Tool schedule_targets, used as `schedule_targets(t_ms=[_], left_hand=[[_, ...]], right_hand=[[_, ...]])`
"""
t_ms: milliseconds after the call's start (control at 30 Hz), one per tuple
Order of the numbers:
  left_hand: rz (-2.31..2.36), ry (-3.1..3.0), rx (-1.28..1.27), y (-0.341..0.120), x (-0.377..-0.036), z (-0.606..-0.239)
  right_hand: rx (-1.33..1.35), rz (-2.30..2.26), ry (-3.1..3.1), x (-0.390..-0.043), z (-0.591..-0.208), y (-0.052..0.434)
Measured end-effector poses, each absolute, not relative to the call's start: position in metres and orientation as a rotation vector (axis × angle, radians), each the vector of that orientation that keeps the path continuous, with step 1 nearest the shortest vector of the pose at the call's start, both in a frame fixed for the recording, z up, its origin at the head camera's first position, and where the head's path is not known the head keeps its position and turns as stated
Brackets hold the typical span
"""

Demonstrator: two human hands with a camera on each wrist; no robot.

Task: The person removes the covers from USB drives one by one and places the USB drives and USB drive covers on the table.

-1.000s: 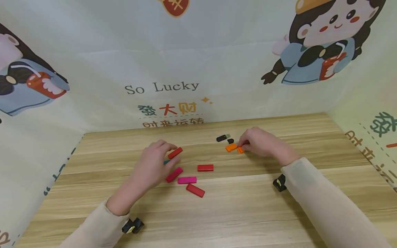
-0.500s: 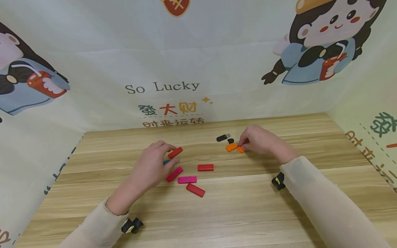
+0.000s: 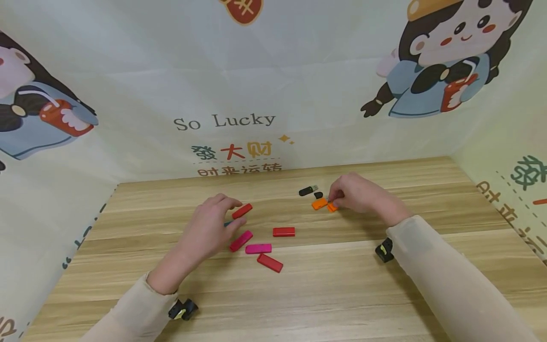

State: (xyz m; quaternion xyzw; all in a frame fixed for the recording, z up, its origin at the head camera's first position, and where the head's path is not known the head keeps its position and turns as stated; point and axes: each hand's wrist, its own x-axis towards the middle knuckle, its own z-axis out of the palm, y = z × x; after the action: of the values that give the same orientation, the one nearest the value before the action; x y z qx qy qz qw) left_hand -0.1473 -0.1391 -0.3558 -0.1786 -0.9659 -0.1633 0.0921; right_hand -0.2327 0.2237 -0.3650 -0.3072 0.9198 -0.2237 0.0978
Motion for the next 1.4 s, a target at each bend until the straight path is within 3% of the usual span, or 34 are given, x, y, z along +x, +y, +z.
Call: schedule_targets(t_ms=[433, 1400], left_hand=[[-0.491, -2.885, -0.495, -0.141, -0.153, -0.357], [-0.457, -3.066, -0.343, -0.138, -0.185, -0.365]], right_hand=[[-0.876, -0.646, 2.800, -0.219, -0.356, 0.220], [-1.108, -0.530, 3.110, -0.159, -0.346, 0.184]])
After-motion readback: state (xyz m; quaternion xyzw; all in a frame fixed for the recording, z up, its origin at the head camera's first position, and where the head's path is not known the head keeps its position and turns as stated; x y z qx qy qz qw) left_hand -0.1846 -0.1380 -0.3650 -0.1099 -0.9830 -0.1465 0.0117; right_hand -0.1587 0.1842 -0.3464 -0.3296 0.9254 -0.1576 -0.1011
